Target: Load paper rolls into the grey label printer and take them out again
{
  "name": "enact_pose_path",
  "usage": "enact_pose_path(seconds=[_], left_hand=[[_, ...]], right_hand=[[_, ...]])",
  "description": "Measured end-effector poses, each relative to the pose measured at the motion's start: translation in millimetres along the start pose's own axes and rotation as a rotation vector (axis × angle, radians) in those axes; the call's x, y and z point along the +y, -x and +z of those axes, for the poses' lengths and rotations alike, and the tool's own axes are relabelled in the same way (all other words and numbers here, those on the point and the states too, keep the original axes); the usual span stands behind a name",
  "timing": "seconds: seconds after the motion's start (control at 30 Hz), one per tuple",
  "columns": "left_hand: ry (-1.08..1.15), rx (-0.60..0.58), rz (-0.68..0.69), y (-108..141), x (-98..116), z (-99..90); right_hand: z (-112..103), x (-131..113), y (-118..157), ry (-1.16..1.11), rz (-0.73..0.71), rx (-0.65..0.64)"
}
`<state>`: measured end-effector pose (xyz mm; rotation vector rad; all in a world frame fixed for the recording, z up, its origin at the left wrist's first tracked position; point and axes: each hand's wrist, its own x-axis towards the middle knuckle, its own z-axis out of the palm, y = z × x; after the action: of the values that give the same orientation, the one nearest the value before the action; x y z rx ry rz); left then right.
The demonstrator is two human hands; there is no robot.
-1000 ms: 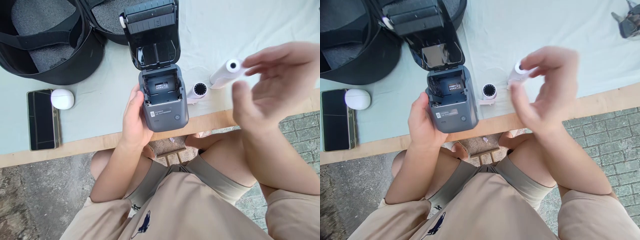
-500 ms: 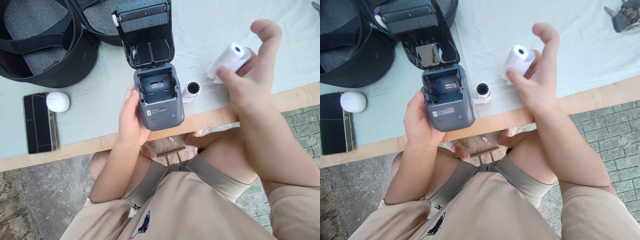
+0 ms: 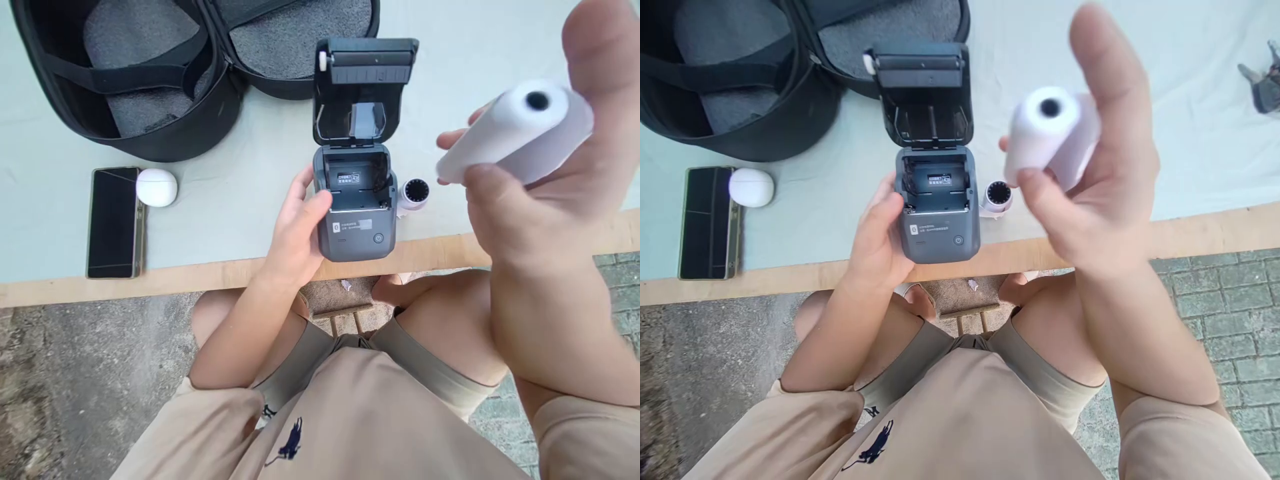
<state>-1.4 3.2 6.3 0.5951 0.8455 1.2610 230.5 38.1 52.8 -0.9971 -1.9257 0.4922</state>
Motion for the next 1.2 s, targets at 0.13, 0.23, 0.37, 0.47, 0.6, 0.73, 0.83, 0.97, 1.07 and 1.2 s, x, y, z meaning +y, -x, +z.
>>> enact_pose_path(seconds=[0.13,0.23,0.37,0.47,0.6,0.73,0.83,0.97,1.07,1.2], left_hand=[[-0.018,-0.031,-0.015,1.4,-2.1,-3.3],[-0.031,-0.049,-0.038,2.9,-3.7,-3.7],[-0.07,-0.067,-0.043,3.4,-4.6,-3.8],[-0.053,-0.083,-0.048,2.7,-3.9,-3.6],[-0.022,-0.076,-0.032,1.7,-2.9,-2.8],[-0.043,-0.091,-0.022,1.9,-2.9,-3.7],[-0.094,-0.099,-0.024,1.9,-3.7,-6.4],[-0.142,-0.128,0.002,-0.1,-5.3,-10.8],[-0.126,-0.153,0.021,-2.3,-6.3,-12.3],[-0.143,-0.158,0.012,-4.9,-8.4,-13.7]], right_hand=[[21.8,-20.3,-7.2,0.07,-0.141,-0.101],[35.5,-23.4,-10.5,0.339,-0.119,-0.139],[42.8,-13.0,-12.9,0.429,-0.187,-0.169],[41.7,-8.4,-9.4,0.413,-0.249,-0.118],[39.7,-16.2,3.7,0.353,-0.32,-0.072],[40.9,-24.9,12.8,0.288,-0.339,-0.127],[38.2,-23.7,12.3,0.221,-0.331,-0.161],[34.0,-19.0,10.8,0.281,-0.277,-0.09],[35.7,-20.0,14.1,0.374,-0.205,-0.084],[36.5,-25.1,19.1,0.392,-0.221,-0.161]])
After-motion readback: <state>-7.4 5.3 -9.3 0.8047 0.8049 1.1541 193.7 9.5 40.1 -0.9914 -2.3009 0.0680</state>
